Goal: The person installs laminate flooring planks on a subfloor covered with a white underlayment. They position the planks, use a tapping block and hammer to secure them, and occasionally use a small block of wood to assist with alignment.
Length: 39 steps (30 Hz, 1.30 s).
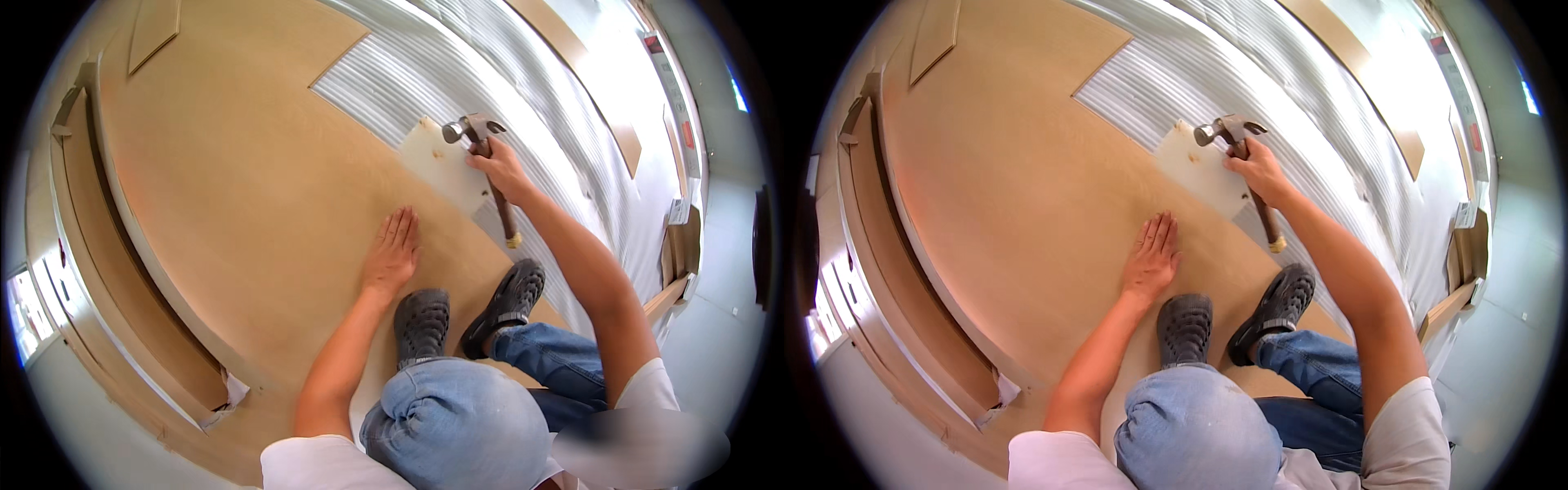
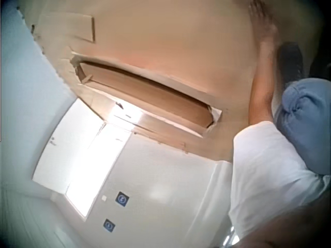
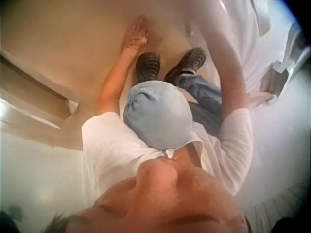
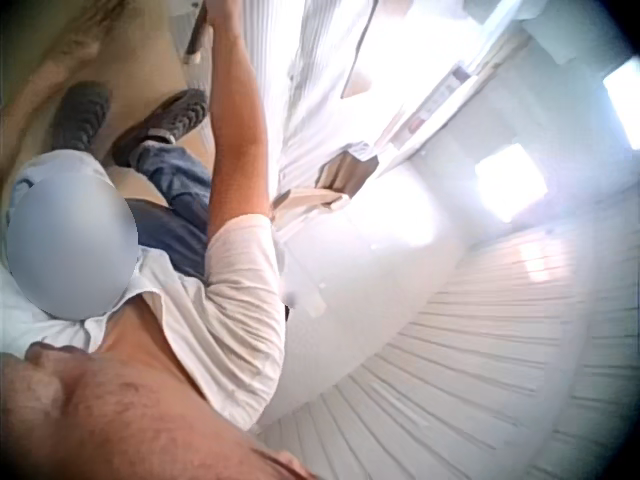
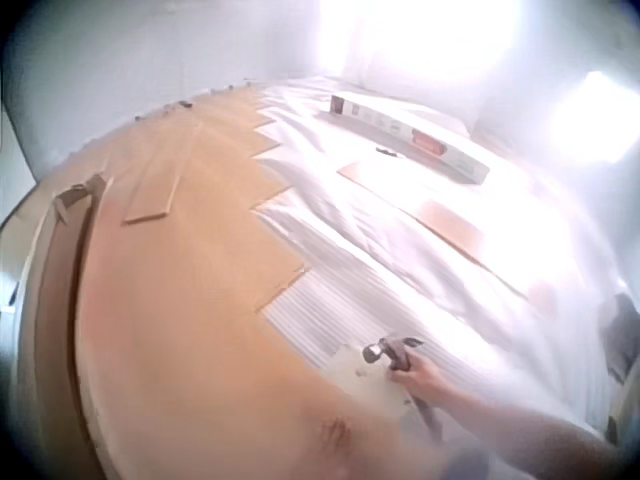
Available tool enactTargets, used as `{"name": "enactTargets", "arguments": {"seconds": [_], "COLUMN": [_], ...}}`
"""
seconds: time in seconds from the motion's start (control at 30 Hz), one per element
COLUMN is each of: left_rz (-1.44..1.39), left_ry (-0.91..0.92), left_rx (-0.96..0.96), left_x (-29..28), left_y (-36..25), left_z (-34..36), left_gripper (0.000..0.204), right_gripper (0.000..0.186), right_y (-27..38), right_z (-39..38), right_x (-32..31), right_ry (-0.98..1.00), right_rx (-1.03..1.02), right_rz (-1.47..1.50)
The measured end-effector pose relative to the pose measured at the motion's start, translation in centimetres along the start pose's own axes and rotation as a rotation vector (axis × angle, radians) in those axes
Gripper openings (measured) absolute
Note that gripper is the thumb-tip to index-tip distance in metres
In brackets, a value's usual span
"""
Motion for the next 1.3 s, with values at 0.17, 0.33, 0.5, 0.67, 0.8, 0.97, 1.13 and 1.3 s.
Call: {"name": "enactTargets", "arguments": {"seconds": [0.17, 0.33, 0.5, 0.67, 0.8, 0.97, 1.13, 1.3], "left_rz": [0.029, 0.131, 0.194, 0.188, 0.222, 0.18, 0.173, 0.188], "left_ry": [-0.18, -0.345, -0.318, -0.337, -0.331, -0.355, -0.348, -0.326], "left_rx": [-0.2, -0.388, -0.404, -0.355, -0.22, -0.236, -0.257, -0.262], "left_x": [-0.1, -3.0, -2.7, -3.0, -3.6, -3.7, -3.7, -3.7], "left_y": [1.0, 4.0, 4.0, 3.5, 2.8, 2.6, 3.4, 3.0], "left_z": [5.5, 8.0, 8.2, 8.4, 8.3, 9.3, 8.1, 8.6], "left_gripper": [0.068, 0.067, 0.067, 0.063, 0.057, 0.053, 0.053, 0.055], "right_gripper": [0.025, 0.022, 0.021, 0.023, 0.026, 0.026, 0.027, 0.034], "right_y": [0.1, 1.8, 2.8, 2.6, 2.9, 2.8, 3.8, 2.1], "right_z": [6.4, 10.3, 11.1, 11.4, 11.2, 11.2, 11.6, 12.7], "right_x": [3.0, 4.2, 5.5, 5.6, 6.7, 5.4, 1.6, -2.7], "right_ry": [-0.016, 0.028, 0.061, 0.041, -0.098, -0.109, 0.005, -0.084], "right_rx": [-0.028, -0.044, -0.051, -0.049, -0.017, -0.058, 0.001, 0.07], "right_rz": [0.144, 0.215, 0.18, 0.145, 0.023, -0.115, -0.262, -0.691]}}
Point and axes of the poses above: each hand's wrist, its own z-axis towards the middle knuckle, its own x-axis out of the palm, y = z × x, the point moved 5 cm from there along z, towards the middle knuckle, and after that the axes turned 11 degrees about y, right-handed, at the moved point
